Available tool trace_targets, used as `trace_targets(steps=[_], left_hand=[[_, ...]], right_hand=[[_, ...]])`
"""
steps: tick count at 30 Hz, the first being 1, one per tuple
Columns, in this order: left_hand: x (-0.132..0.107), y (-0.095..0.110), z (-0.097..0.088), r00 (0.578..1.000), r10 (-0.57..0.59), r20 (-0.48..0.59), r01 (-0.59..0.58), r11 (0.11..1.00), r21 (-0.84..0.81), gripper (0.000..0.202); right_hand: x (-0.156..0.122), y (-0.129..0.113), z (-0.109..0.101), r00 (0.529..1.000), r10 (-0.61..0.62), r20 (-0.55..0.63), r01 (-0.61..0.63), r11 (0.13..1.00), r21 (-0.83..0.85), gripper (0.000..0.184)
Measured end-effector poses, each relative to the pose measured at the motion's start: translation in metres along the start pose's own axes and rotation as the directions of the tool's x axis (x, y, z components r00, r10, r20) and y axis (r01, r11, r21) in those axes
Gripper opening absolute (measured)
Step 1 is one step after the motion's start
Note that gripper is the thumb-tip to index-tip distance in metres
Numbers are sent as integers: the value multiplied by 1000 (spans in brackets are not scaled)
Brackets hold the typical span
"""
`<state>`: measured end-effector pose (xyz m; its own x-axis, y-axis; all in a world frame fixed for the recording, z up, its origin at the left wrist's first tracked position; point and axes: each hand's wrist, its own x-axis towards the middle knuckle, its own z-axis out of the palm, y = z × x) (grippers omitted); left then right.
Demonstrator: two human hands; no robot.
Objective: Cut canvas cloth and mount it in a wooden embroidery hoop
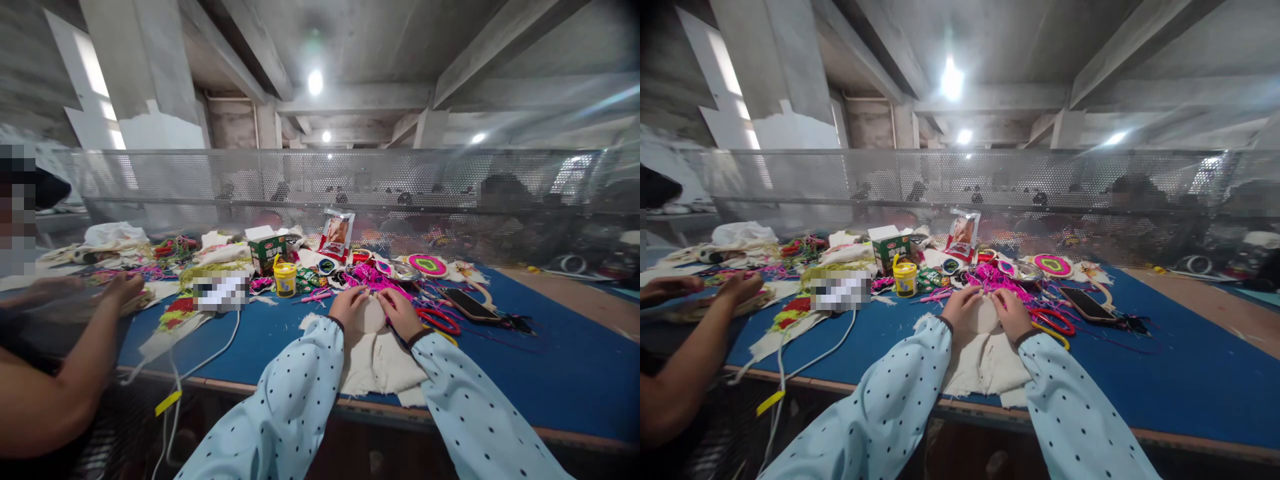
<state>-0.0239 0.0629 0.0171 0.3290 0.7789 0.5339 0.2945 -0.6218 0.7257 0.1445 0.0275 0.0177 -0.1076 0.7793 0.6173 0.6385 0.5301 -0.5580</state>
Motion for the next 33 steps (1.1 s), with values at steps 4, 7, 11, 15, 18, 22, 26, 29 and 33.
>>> trace_targets(steps=[4, 7, 11, 15, 18, 22, 26, 29, 33], left_hand=[[1, -1, 0, 1000, 7, 9, -7, 1000, -7, 28], [0, 1, -1, 1000, 12, 10, -11, 1000, -19, 29], [-1, 3, -2, 998, 47, 33, -46, 998, -30, 30], [0, 3, -3, 998, 56, 35, -55, 998, -30, 30], [0, 2, -3, 999, 37, 38, -36, 999, -24, 31], [-1, 4, -4, 999, 37, 37, -35, 998, -48, 30], [-1, 5, -3, 998, 47, 37, -45, 997, -57, 30], [-1, 4, -3, 998, 54, 42, -52, 997, -60, 30], [0, 2, -3, 997, 54, 49, -53, 998, -37, 32]], right_hand=[[-1, -1, 0, 1000, 0, -11, 0, 1000, -9, 20], [-1, 0, 1, 1000, -1, -17, 1, 1000, -3, 23], [0, 1, 0, 1000, -12, -8, 12, 1000, -19, 29], [0, 1, 0, 1000, -14, -16, 14, 999, -30, 24], [0, 1, 0, 1000, 2, -31, -2, 1000, -27, 19], [0, 1, 1, 1000, -12, -12, 12, 1000, -21, 24], [0, 0, 0, 1000, -10, 0, 10, 999, -31, 27], [0, -1, 0, 1000, -12, -13, 12, 1000, -21, 20], [1, 0, 1, 999, -27, -30, 26, 999, -29, 17]])
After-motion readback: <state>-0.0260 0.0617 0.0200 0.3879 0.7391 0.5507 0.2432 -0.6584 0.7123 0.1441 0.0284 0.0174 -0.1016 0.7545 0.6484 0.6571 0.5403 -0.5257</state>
